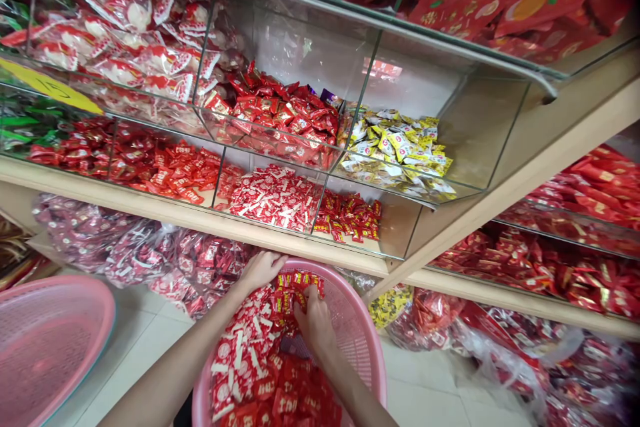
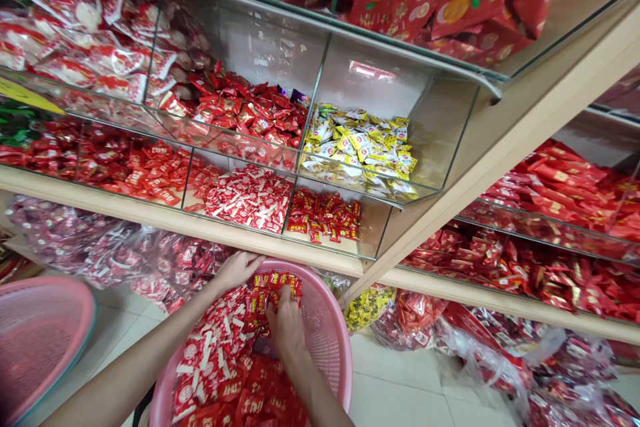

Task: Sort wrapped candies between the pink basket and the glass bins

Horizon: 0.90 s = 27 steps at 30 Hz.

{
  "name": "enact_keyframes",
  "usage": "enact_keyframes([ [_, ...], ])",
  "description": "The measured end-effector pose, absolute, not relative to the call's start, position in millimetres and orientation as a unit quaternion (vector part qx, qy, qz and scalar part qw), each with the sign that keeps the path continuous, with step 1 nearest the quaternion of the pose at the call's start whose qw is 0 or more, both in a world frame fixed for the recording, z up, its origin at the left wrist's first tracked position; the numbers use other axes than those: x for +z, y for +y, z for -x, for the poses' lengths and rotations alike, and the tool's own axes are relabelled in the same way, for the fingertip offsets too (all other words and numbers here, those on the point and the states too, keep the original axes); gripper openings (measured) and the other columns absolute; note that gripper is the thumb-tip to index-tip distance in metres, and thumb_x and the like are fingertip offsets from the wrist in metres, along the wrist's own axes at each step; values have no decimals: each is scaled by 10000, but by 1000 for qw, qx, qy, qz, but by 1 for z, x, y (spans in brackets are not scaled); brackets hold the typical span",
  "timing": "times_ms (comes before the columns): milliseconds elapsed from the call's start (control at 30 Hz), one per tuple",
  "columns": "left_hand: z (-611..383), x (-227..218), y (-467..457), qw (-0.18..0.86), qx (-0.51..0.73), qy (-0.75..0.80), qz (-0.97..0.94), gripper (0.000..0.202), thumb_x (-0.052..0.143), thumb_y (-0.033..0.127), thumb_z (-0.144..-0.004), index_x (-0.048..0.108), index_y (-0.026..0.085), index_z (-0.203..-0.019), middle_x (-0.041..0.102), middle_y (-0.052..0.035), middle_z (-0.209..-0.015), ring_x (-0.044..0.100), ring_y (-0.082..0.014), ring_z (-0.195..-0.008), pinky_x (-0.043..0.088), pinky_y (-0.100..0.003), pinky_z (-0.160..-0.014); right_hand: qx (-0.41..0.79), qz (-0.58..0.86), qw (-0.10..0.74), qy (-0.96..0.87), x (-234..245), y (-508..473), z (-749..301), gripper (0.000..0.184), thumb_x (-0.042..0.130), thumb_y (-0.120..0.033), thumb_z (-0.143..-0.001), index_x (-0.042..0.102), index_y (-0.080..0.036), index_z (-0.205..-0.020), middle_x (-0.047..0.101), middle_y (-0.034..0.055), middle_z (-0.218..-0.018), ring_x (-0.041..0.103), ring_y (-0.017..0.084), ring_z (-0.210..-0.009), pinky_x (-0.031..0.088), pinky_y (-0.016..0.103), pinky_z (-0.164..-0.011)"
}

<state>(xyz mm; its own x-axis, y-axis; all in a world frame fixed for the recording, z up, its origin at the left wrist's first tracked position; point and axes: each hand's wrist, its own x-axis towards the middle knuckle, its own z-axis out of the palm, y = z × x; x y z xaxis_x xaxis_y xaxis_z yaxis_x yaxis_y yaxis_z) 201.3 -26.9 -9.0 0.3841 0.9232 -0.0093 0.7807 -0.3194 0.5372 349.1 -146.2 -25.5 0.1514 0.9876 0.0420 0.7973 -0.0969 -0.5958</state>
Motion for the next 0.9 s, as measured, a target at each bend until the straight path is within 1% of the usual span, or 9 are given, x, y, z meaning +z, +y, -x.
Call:
enact_keyframes([
  [100,-201,-9,-27,235,155,531,-799,502,293,518,-870,682,201,-852,707,-83,-854,639,-194,-764,384,-229,-635,205,700,290,-619,-25,-148,-351,101,423,-175,-787,400,-191,-884,625,22,-716,564,152,-582,294,233,-480],
  [167,-201,-10,-26,235,156,533,-798,503,294,520,-868,682,201,-840,706,-84,-842,639,-195,-760,383,-231,-634,206,698,294,-620,-23,-150,-353,95,416,-193,-797,392,-194,-888,622,18,-711,553,147,-555,278,233,-464],
  [300,-201,-11,-26,239,154,538,-794,495,302,517,-866,685,204,-834,703,-81,-817,637,-194,-749,379,-232,-630,181,708,276,-624,-16,-159,-364,124,435,-246,-811,388,-200,-915,614,11,-697,555,152,-558,249,233,-458],
  [467,-202,-11,-25,246,147,550,-785,453,349,500,-858,695,208,-836,704,-78,-804,639,-201,-764,383,-234,-653,158,729,242,-621,-17,-176,-385,103,437,-285,-822,366,-217,-853,588,-15,-638,535,151,-514,214,238,-458],
  [600,-201,-12,-25,246,150,545,-788,459,340,500,-861,695,209,-844,705,-83,-817,642,-206,-769,386,-237,-652,159,737,213,-621,-28,-186,-393,112,470,-250,-803,372,-214,-842,612,-1,-667,563,168,-577,230,241,-485],
  [700,-201,-11,-26,247,149,547,-786,467,332,501,-863,693,206,-844,704,-84,-817,641,-205,-771,385,-236,-651,172,746,185,-616,-35,-186,-392,109,488,-230,-788,389,-203,-828,604,5,-637,558,173,-579,244,246,-495],
  [800,-202,-10,-26,250,143,553,-782,447,349,492,-861,691,204,-852,705,-80,-815,638,-200,-783,384,-231,-663,163,749,179,-617,-38,-182,-389,116,514,-256,-778,422,-193,-811,598,14,-633,551,171,-581,265,248,-505],
  [900,-202,-9,-26,245,140,551,-785,456,335,491,-865,687,202,-838,705,-78,-813,640,-197,-765,379,-229,-638,165,747,184,-618,-40,-176,-385,123,520,-290,-780,451,-190,-794,600,20,-647,548,167,-585,277,245,-499],
])
